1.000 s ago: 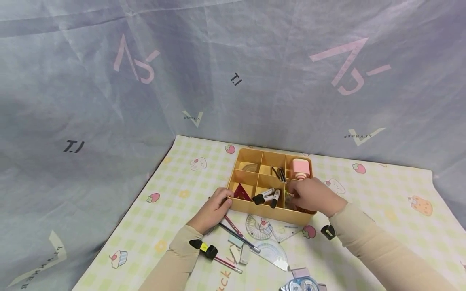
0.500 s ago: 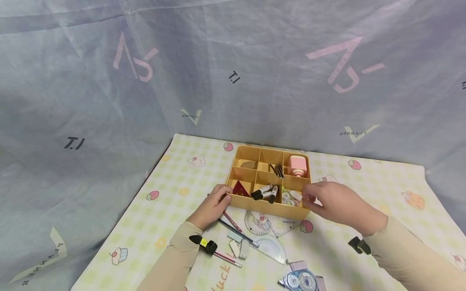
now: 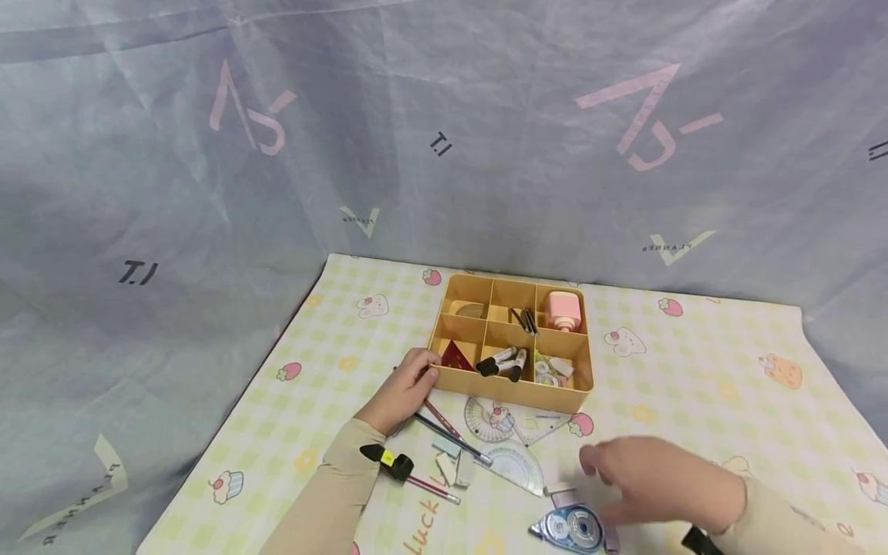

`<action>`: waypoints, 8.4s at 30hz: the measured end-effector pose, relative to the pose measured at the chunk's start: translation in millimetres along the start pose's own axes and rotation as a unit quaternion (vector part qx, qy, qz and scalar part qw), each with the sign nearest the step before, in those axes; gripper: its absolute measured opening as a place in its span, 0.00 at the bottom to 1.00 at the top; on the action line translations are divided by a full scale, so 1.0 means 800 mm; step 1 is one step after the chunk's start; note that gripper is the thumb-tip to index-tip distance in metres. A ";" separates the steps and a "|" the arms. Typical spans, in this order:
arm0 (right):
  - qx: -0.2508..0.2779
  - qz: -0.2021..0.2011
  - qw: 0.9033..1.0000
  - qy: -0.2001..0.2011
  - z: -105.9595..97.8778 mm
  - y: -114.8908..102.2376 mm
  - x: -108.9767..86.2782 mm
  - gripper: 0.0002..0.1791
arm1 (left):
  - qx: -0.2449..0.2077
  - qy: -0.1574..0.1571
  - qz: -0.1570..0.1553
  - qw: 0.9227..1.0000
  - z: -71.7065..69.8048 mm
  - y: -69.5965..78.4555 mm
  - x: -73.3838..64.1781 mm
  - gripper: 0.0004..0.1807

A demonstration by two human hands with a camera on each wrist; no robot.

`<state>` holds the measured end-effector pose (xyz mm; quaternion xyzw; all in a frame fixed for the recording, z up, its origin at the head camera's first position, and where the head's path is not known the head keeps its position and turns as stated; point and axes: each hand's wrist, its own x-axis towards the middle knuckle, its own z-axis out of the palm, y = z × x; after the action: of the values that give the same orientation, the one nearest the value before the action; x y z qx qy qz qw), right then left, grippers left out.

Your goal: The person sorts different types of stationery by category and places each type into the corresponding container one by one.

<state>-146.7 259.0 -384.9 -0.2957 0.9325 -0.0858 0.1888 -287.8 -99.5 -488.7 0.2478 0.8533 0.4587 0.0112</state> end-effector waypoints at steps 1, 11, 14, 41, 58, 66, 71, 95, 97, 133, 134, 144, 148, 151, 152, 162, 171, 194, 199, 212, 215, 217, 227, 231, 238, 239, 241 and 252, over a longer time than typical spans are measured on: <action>0.014 0.031 0.999 -0.032 0.010 -0.003 -0.002 0.23 | 0.001 -0.001 0.000 1.000 0.000 0.000 0.000 0.07; 0.015 0.083 0.994 -0.064 0.064 -0.010 -0.002 0.24 | -0.004 -0.001 0.001 1.000 -0.002 0.001 0.001 0.07; 0.016 0.086 0.994 -0.065 0.065 -0.007 -0.003 0.21 | -0.005 -0.001 0.002 1.000 -0.001 0.001 0.000 0.07; -0.069 0.037 0.986 0.147 -0.102 0.059 0.091 0.09 | -0.010 -0.008 -0.002 1.000 0.000 0.004 -0.001 0.07; -0.106 0.046 0.977 0.177 -0.067 0.083 0.118 0.14 | -0.003 -0.002 -0.003 1.000 -0.001 0.006 -0.006 0.06; -0.084 0.028 0.975 0.204 -0.053 0.095 0.112 0.13 | -0.005 -0.003 -0.015 1.000 0.000 0.011 -0.008 0.06; -0.055 0.006 0.974 0.218 -0.044 0.102 0.107 0.11 | 0.003 -0.007 -0.017 1.000 0.000 0.014 -0.008 0.06; -0.065 -0.066 0.922 0.375 -0.043 0.090 0.045 0.11 | 0.020 -0.035 -0.006 0.999 -0.003 0.021 -0.007 0.06; -0.078 -0.124 0.919 0.367 -0.046 0.079 0.036 0.14 | 0.017 -0.034 -0.008 0.999 -0.004 0.022 -0.006 0.05; -0.080 -0.164 0.964 0.193 -0.065 0.048 0.036 0.26 | 0.024 -0.032 -0.013 0.999 0.001 0.015 0.000 0.04; -0.073 -0.140 0.968 0.193 -0.074 0.055 0.038 0.25 | 0.025 -0.032 -0.015 0.999 0.000 0.015 0.000 0.04; -0.006 -0.038 0.988 0.152 -0.086 0.117 0.084 0.22 | 0.018 -0.037 -0.017 0.999 0.003 0.013 -0.004 0.04; 0.005 -0.029 0.988 0.151 -0.080 0.123 0.093 0.21 | 0.015 -0.040 -0.018 0.999 0.003 0.013 -0.005 0.04; 0.002 -0.029 0.987 0.158 -0.080 0.122 0.096 0.20 | 0.014 -0.036 -0.018 0.999 0.002 0.015 -0.005 0.04; -0.003 -0.028 0.986 0.161 -0.081 0.121 0.096 0.20 | 0.015 -0.035 -0.018 0.999 0.001 0.015 -0.005 0.04; -0.080 -0.055 0.971 0.220 -0.080 0.097 0.075 0.16 | 0.018 -0.037 -0.017 0.999 0.000 0.016 -0.004 0.04; -0.094 -0.257 0.944 0.184 -0.047 0.029 0.046 0.21 | 0.022 -0.035 -0.017 0.999 0.002 0.014 -0.004 0.04; -0.165 -0.298 0.935 0.100 0.039 0.025 0.043 0.18 | 0.012 -0.032 -0.004 0.999 -0.002 0.018 -0.002 0.05; -0.188 -0.268 0.933 0.148 0.023 0.038 0.038 0.21 | 0.012 -0.032 0.000 0.999 -0.002 0.017 0.000 0.05; -0.116 -0.055 0.964 0.232 -0.070 0.095 0.057 0.13 | 0.016 -0.033 -0.002 0.999 -0.002 0.014 -0.002 0.04; -0.099 -0.025 0.970 0.219 -0.069 0.110 0.070 0.17 | 0.015 -0.036 -0.002 0.999 0.000 0.012 -0.003 0.04; -0.091 -0.019 0.972 0.215 -0.067 0.118 0.078 0.20 | 0.016 -0.037 -0.001 0.999 0.001 0.012 -0.003 0.04; 0.012 0.079 0.974 0.210 -0.060 0.133 0.075 0.31 | 0.020 -0.030 0.003 0.999 0.003 0.022 -0.001 0.06; 0.185 0.142 0.950 0.206 -0.039 0.137 0.075 0.31 | 0.017 -0.026 0.004 0.999 0.002 0.025 0.000 0.06; 0.394 0.202 0.870 0.219 0.006 0.143 0.090 0.35 | -0.002 -0.046 -0.007 0.999 -0.005 0.028 0.003 0.09; 0.407 0.206 0.861 0.226 0.011 0.142 0.091 0.36 | -0.004 -0.054 -0.016 0.998 -0.008 0.029 0.003 0.11; 0.422 0.217 0.848 0.236 0.017 0.140 0.093 0.37 | -0.005 -0.070 -0.038 0.997 -0.014 0.034 0.006 0.14; 0.451 0.241 0.819 0.261 0.037 0.132 0.094 0.36 | 0.181 -0.071 -0.034 0.980 -0.056 0.099 0.109 0.20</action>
<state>-246.3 298.8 -463.5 0.0898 0.8455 -0.5224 0.0648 -342.3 -60.3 -382.3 0.2485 0.9272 0.2772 0.0420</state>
